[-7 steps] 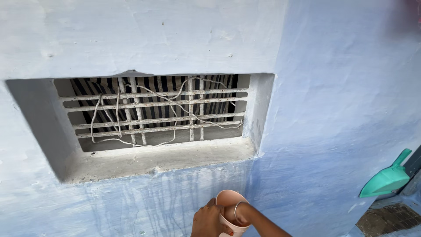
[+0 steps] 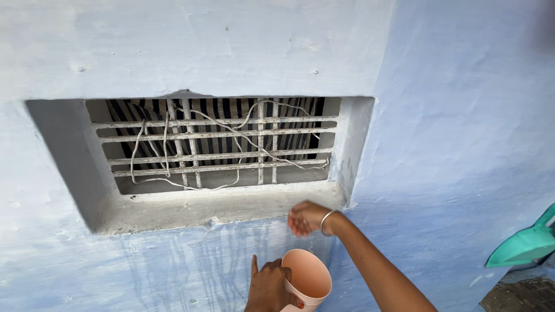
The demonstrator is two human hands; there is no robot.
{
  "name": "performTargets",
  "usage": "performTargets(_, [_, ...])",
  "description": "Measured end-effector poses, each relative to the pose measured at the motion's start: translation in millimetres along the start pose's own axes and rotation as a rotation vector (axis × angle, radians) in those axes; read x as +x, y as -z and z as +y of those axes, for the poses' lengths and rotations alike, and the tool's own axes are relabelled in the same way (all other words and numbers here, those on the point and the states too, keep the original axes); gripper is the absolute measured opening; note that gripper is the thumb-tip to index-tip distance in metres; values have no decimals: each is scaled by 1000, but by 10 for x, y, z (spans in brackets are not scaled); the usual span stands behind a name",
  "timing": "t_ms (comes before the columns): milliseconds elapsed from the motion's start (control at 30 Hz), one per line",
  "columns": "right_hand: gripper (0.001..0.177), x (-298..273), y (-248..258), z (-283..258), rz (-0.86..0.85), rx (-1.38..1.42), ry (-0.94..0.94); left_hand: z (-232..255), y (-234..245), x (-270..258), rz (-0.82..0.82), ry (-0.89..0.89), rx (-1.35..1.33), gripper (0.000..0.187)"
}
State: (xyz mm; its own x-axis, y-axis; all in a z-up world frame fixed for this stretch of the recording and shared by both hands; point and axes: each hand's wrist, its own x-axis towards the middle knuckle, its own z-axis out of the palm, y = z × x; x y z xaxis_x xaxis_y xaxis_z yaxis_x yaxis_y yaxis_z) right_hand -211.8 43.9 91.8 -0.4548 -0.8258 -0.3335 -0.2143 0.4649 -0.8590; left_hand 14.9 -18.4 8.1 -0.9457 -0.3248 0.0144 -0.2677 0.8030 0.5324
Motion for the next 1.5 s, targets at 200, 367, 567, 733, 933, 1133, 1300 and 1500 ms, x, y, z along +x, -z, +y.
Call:
performTargets(200, [50,477,246,31,697,-424,123,-127,600,-70,34,-78,138,48])
performTargets(367, [91,583,-614,241,712,-952,-124,-391,1031,-195,26,-32,114,45])
performTargets(567, [91,888,-1211,-135,320,-935,369,-792,1477,-387,-16,32,156,42])
performTargets(733, [89,914,-1088,-277,715,-785,-116,-1184,1763,-393,-78,54,207,46])
performTargets(933, [93,945,-1847,-727,433,-1011,69,-1510,1731,-399,-104,-44,239,53])
performTargets(1133, [90,910,-1877,-624,387,-1058,181,-1740,1745,-401,-94,-79,229,57])
performTargets(1300, [94,852,-1647,-472,688,-942,-221,-1868,1733,-383,-46,-111,207,58])
performTargets(1500, [93,1204,-2402,-910,533,-993,-68,-2014,1593,-318,11,-182,253,55])
